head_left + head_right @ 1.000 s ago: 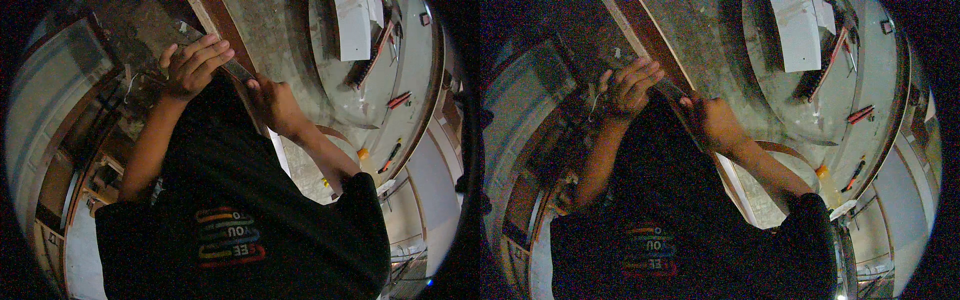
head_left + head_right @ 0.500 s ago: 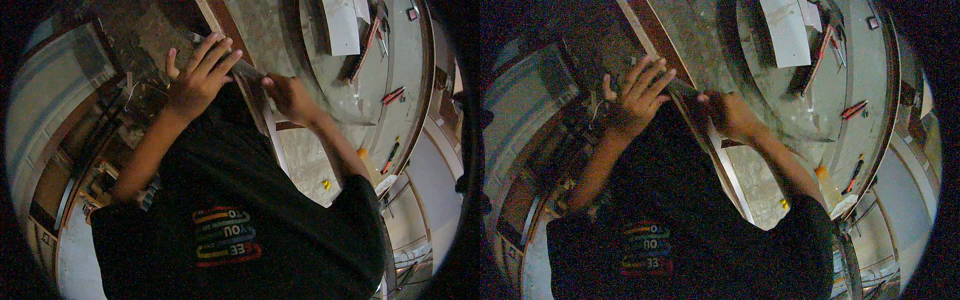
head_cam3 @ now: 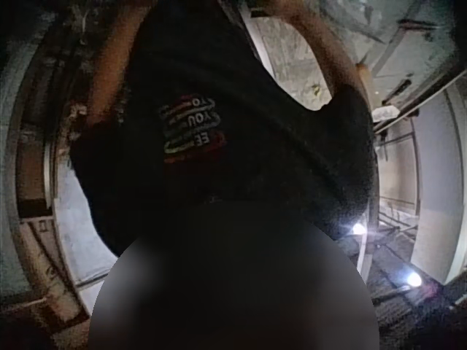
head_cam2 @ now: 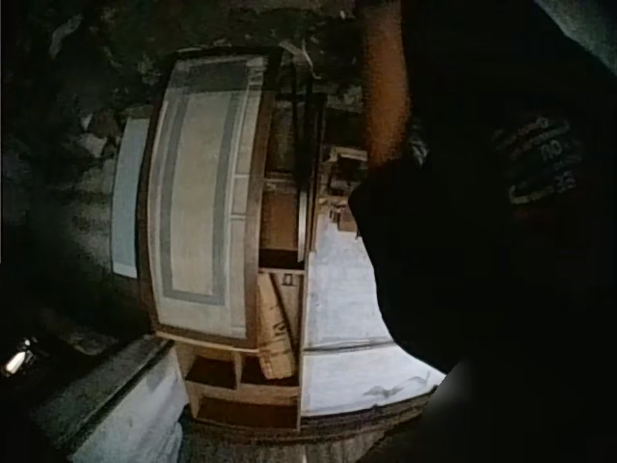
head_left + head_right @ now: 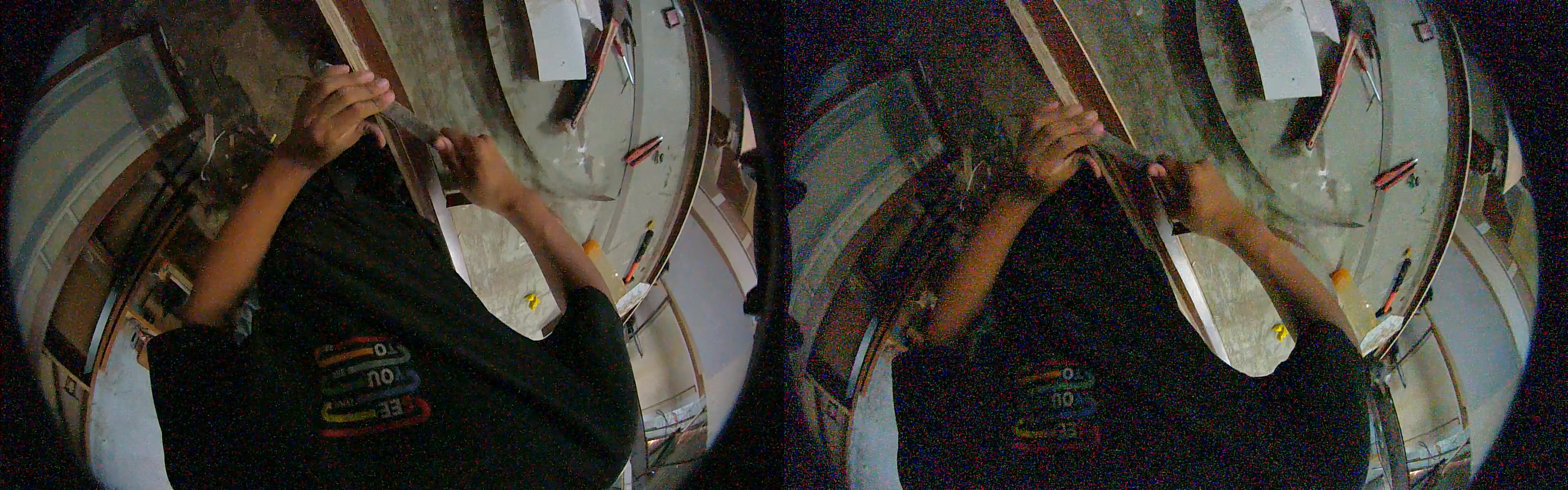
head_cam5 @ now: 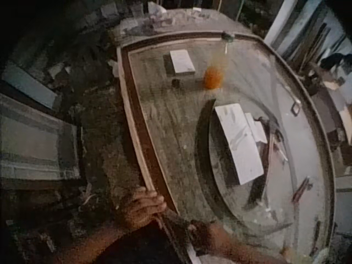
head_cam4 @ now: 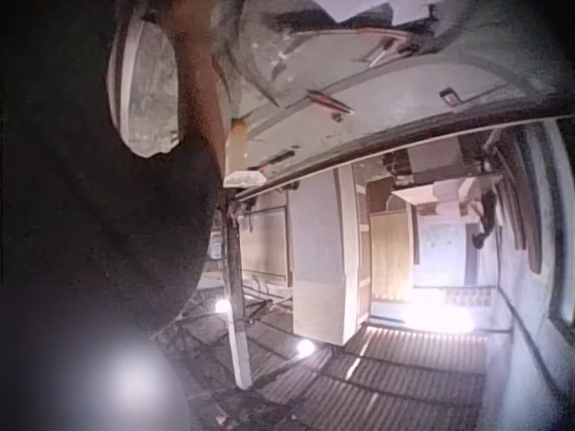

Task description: The person fits a long curved wooden trim piece along the edge of a large curved wooden frame on a workbench. They repeatedly align, press, and adjust the trim by hand, then use a metal file to smooth the trim edge. A second person is visible in the background but not interacting with the task.

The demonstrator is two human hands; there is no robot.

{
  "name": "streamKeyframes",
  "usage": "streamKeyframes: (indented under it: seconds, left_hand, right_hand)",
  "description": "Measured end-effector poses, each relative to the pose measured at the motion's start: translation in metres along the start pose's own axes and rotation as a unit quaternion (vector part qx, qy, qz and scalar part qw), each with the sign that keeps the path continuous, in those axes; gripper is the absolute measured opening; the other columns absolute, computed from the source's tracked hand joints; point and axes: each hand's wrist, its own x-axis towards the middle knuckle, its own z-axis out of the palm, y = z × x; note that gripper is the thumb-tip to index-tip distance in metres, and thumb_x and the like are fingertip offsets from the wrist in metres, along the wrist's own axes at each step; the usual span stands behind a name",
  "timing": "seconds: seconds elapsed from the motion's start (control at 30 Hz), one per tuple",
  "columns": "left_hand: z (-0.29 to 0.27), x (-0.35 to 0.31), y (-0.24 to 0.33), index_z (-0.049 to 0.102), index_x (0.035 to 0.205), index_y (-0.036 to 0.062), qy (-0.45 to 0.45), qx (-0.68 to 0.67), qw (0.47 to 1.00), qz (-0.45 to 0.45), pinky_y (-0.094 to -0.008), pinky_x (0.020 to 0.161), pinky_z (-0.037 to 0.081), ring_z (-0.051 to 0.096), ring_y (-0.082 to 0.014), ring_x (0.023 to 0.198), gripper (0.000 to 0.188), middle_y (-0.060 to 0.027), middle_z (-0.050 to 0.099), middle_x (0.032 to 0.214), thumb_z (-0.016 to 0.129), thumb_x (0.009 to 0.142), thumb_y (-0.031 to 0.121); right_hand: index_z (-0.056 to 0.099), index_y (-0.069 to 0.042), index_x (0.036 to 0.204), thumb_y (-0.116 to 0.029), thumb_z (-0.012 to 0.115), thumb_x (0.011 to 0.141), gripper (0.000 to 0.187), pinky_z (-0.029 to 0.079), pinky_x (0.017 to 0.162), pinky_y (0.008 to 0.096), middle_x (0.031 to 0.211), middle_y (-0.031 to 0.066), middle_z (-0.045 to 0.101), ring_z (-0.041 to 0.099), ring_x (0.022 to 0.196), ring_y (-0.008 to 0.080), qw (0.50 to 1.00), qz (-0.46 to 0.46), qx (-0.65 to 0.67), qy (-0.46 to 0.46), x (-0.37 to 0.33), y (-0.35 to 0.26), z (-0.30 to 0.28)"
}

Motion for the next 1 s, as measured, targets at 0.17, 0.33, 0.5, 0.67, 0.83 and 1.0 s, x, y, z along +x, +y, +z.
streamKeyframes:
  seconds: [0.17,0.33,0.5,0.67,0.83,1.0]
  left_hand:
    - [-0.002,-0.008,-0.003,0.074,0.119,0.0150,-0.001,-0.002,1.000,0.015,-0.0422,0.110,0.047,0.061,-0.0195,0.124,0.039,0.0029,0.070,0.127,0.077,0.080,0.011]
    - [-0.005,-0.004,-0.009,0.074,0.119,0.0153,-0.013,-0.001,0.999,0.036,-0.0430,0.111,0.047,0.060,-0.0201,0.125,0.039,0.0023,0.069,0.128,0.075,0.081,0.009]
    - [0.005,-0.008,-0.010,0.075,0.118,0.0149,0.023,-0.012,0.999,0.041,-0.0437,0.111,0.047,0.060,-0.0201,0.126,0.040,0.0018,0.070,0.127,0.076,0.079,0.007]
    - [0.000,-0.014,-0.007,0.075,0.117,0.0145,0.011,0.005,1.000,0.023,-0.0443,0.112,0.047,0.061,-0.0206,0.125,0.039,0.0012,0.070,0.126,0.077,0.078,0.008]
    - [-0.003,-0.010,-0.008,0.075,0.116,0.0142,0.010,0.038,0.999,0.030,-0.0452,0.112,0.047,0.062,-0.0212,0.124,0.039,0.0007,0.070,0.124,0.076,0.076,0.010]
    - [0.001,-0.014,-0.009,0.075,0.112,0.0147,0.030,0.035,0.998,0.033,-0.0457,0.111,0.047,0.063,-0.0212,0.122,0.037,0.0013,0.071,0.122,0.080,0.075,0.015]
  right_hand:
    - [0.057,0.000,0.094,-0.034,0.045,0.112,0.040,0.043,0.057,0.0428,0.067,0.0218,0.054,0.050,0.056,0.0270,0.993,0.066,0.096,-0.011,-0.004,-0.003,0.010]
    - [0.058,0.000,0.098,-0.034,0.042,0.112,0.041,0.044,0.059,0.0479,0.069,0.0242,0.056,0.062,0.061,0.0388,0.999,0.018,0.039,0.027,-0.003,-0.009,0.020]
    - [0.061,-0.001,0.100,-0.035,0.042,0.112,0.041,0.047,0.066,0.0515,0.077,0.0283,0.061,0.056,0.071,0.0512,0.996,0.053,0.069,0.020,-0.006,-0.009,0.027]
    - [0.060,-0.001,0.099,-0.032,0.042,0.112,0.038,0.046,0.065,0.0499,0.076,0.0284,0.058,0.052,0.067,0.0489,0.996,0.034,0.074,0.027,-0.007,-0.012,0.029]
    - [0.061,0.000,0.098,-0.031,0.042,0.112,0.039,0.046,0.065,0.0485,0.076,0.0280,0.059,0.053,0.066,0.0460,0.996,0.054,0.073,0.025,-0.005,-0.015,0.031]
    - [0.062,0.001,0.098,-0.036,0.042,0.112,0.043,0.047,0.064,0.0480,0.074,0.0261,0.060,0.053,0.063,0.0430,0.995,0.051,0.076,0.030,-0.004,-0.016,0.037]
